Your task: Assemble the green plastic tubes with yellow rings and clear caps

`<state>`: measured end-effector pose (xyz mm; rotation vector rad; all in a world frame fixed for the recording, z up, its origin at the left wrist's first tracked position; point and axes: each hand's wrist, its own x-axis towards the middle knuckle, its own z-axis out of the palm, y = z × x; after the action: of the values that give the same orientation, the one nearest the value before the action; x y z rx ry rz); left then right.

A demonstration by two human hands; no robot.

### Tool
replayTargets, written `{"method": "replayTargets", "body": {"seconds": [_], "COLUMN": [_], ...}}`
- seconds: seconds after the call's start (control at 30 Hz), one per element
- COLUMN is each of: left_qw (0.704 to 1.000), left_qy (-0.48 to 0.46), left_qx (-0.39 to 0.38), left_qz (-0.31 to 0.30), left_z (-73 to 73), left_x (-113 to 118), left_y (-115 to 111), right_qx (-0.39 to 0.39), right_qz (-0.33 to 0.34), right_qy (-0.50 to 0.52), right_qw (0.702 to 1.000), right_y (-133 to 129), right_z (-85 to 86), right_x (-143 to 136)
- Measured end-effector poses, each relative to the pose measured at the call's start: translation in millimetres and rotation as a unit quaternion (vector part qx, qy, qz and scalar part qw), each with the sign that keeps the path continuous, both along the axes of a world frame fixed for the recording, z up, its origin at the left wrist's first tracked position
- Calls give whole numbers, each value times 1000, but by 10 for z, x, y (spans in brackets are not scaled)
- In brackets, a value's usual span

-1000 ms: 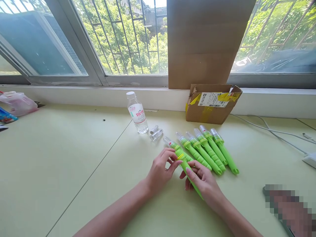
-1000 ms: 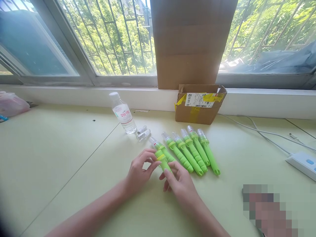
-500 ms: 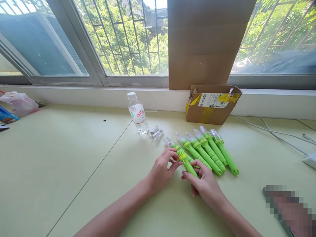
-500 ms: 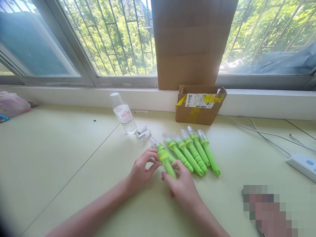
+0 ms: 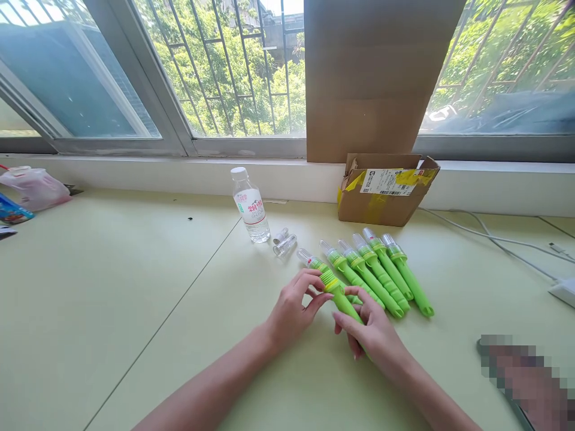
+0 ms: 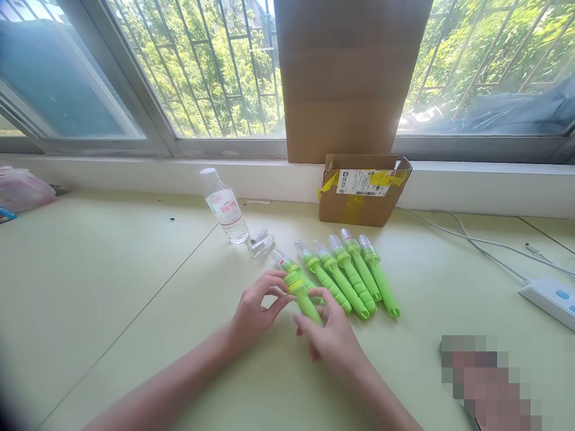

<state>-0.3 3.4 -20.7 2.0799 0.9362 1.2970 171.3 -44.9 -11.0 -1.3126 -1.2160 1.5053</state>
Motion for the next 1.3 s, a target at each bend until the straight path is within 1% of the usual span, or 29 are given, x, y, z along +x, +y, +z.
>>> {"method": "replayTargets", "body": {"seconds": [0.07, 0.17, 0.33, 0.43, 0.5, 0.6, 0.67, 0.8, 0.87, 1.1, 1.2, 1.23, 1.3], "left_qw": [1000, 999, 1000, 1000, 999, 998, 999, 999, 998, 999, 1000, 999, 990], "left_qy": [-3, -1, 2, -1, 2, 11, 17, 37, 36, 20, -3, -20, -80], "left_qx": [-5, -9, -8, -10, -13, -13, 0, 38, 45, 26, -5, -32, -116], "left_qz": [-21, -35, -21, -24, -38, -54, -45, -14, -6, 9, 7, 4, -5], "left_z": [-2, -4, -1, 6, 8, 1, -8, -13, -11, -23, 12, 32, 72], "left_x": [2, -3, -27, -32, -29, -20, -18, -19, -20, -16, -3, 0, 0], "left_y": [-4, -2, 18, 24, 21, 12, 3, -17, -22, -14, -34, -41, -44], "right_qx": [-2, 15, 38, 44, 32, 2, 3, 45, 60, 34, 35, 36, 36], "right_qz": [-13, -4, 50, 74, 58, 13, 5, 32, 46, 59, 63, 61, 45], "right_qy": [8, 35, 87, 93, 74, 35, 33, 65, 64, 43, 46, 48, 56], "right_qw": [1000, 999, 994, 992, 995, 999, 999, 996, 995, 997, 996, 996, 997], "right_y": [2, 19, 40, 26, 10, -6, -6, 11, 14, -4, -9, -10, -13], "right_z": [5, 32, 51, 29, 18, 16, 19, 11, -7, -37, -41, -45, -55], "right_x": [5, 21, 49, 57, 60, 51, 36, -2, -14, -6, -3, -2, 1]}}
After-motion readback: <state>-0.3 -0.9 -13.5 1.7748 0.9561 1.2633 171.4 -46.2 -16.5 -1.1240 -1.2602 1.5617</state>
